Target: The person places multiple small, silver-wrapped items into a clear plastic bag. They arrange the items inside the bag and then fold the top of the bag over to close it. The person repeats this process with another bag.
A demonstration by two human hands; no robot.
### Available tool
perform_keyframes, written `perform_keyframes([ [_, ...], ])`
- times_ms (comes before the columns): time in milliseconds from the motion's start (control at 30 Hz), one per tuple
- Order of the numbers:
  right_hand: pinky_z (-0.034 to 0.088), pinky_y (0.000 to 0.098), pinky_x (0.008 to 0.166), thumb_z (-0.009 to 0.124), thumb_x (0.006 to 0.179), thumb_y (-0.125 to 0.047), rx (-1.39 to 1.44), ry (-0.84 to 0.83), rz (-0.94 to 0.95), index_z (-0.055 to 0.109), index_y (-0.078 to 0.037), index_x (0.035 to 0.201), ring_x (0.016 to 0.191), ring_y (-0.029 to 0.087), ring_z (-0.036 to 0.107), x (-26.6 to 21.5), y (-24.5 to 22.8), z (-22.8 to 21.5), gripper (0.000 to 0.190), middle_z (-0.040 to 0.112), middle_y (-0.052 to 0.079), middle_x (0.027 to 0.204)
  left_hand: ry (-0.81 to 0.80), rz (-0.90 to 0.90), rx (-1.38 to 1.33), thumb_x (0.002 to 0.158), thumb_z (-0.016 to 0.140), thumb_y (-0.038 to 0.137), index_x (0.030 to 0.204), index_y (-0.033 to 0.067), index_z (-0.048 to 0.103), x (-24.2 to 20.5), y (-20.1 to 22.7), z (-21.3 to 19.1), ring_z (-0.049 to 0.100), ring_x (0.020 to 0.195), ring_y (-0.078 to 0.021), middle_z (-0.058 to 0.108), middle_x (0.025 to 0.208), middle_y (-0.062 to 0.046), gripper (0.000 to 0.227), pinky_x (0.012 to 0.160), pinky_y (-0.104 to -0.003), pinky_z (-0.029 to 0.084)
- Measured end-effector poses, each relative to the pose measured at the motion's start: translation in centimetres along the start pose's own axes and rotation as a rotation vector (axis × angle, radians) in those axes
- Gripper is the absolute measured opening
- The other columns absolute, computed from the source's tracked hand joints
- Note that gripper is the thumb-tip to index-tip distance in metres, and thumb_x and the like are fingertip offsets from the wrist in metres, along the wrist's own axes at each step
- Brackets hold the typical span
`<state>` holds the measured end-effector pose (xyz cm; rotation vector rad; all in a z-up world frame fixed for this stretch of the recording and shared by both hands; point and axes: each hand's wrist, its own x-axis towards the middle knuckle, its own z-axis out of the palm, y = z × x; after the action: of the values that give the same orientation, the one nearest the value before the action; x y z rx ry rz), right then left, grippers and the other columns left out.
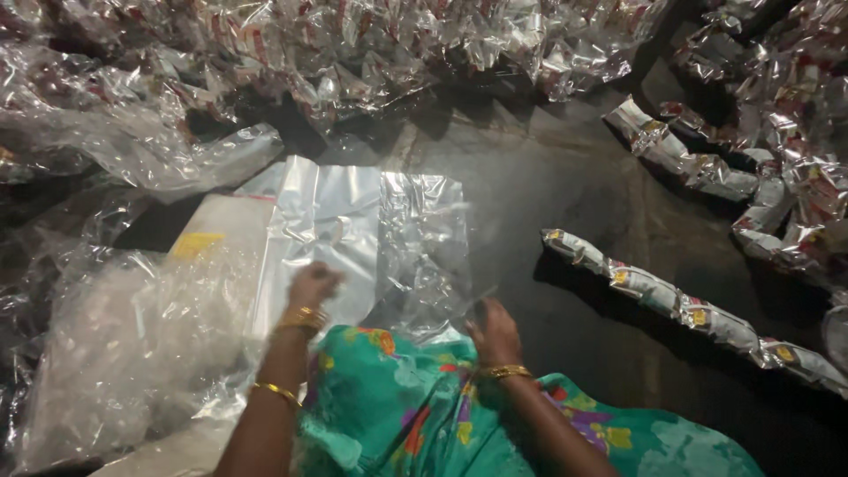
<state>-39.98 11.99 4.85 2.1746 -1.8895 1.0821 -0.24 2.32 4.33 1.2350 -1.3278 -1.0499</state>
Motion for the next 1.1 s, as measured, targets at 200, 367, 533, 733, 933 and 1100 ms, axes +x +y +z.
perform_keyframes([
  [200,0.056,0.0347,0.067,0.071,0.092,-0.031,1.182,-0.488,0.782,0.073,-0.003,0.105,0.079,0.02,0.069,4.8,-7.2,3.2,0.031,0.073,0.009,0.095,-0.341,-0.185,-0.132,0.077,0.084,0.011,0.082,0.0031,0.067,-4.8,2.8,11.4,0.06,0.069,-0.0123,0.064,0.075,-0.003,0.02,0.062,-0.028,0.05],
  [367,0.045,0.0305,0.046,0.077,0.092,-0.027,1.229,-0.44,0.824,0.067,0.001,0.076,0.051,0.015,0.057,4.4,-9.5,4.6,0.033,0.064,0.008,0.063,-0.127,-0.461,-0.596,0.085,0.08,0.006,0.086,0.005,0.063,-5.6,3.7,9.0,0.061,0.068,-0.0154,0.063,0.077,-0.003,0.017,0.063,-0.03,0.052],
  [533,0.044,0.0293,0.045,0.077,0.09,-0.031,1.15,-0.425,0.833,0.067,0.0,0.069,0.047,0.014,0.056,3.0,-10.4,1.9,0.039,0.062,0.007,0.057,-0.069,-0.49,-0.735,0.084,0.073,0.002,0.088,0.0061,0.063,-5.2,6.0,8.6,0.068,0.07,-0.0191,0.069,0.08,-0.007,0.011,0.068,-0.033,0.058],
  [733,0.06,0.0314,0.059,0.077,0.084,-0.023,1.227,-0.508,0.904,0.071,-0.007,0.083,0.064,0.014,0.072,4.1,-10.6,0.4,0.017,0.075,0.006,0.076,0.0,-0.528,-0.697,0.085,0.073,0.006,0.089,0.0094,0.062,-6.6,7.2,10.1,0.067,0.071,-0.0171,0.069,0.081,-0.004,0.012,0.068,-0.034,0.058],
  [933,0.049,0.033,0.051,0.077,0.089,-0.019,1.305,-0.484,0.898,0.066,-0.002,0.076,0.054,0.017,0.058,2.5,-7.4,4.6,0.024,0.063,0.006,0.066,-0.005,-0.36,-0.571,0.086,0.074,0.012,0.089,0.0042,0.066,-7.0,3.9,8.7,0.064,0.073,-0.0193,0.07,0.082,-0.008,0.012,0.066,-0.033,0.053],
  [1100,0.045,0.0321,0.046,0.07,0.086,-0.01,1.533,-0.094,1.018,0.057,-0.009,0.073,0.051,0.015,0.051,1.5,-1.9,5.2,0.018,0.054,0.002,0.062,0.628,-0.306,-1.096,0.09,0.067,0.004,0.094,0.0041,0.061,-5.8,4.6,0.3,0.067,0.08,-0.0208,0.063,0.093,-0.009,0.007,0.074,-0.036,0.062],
])
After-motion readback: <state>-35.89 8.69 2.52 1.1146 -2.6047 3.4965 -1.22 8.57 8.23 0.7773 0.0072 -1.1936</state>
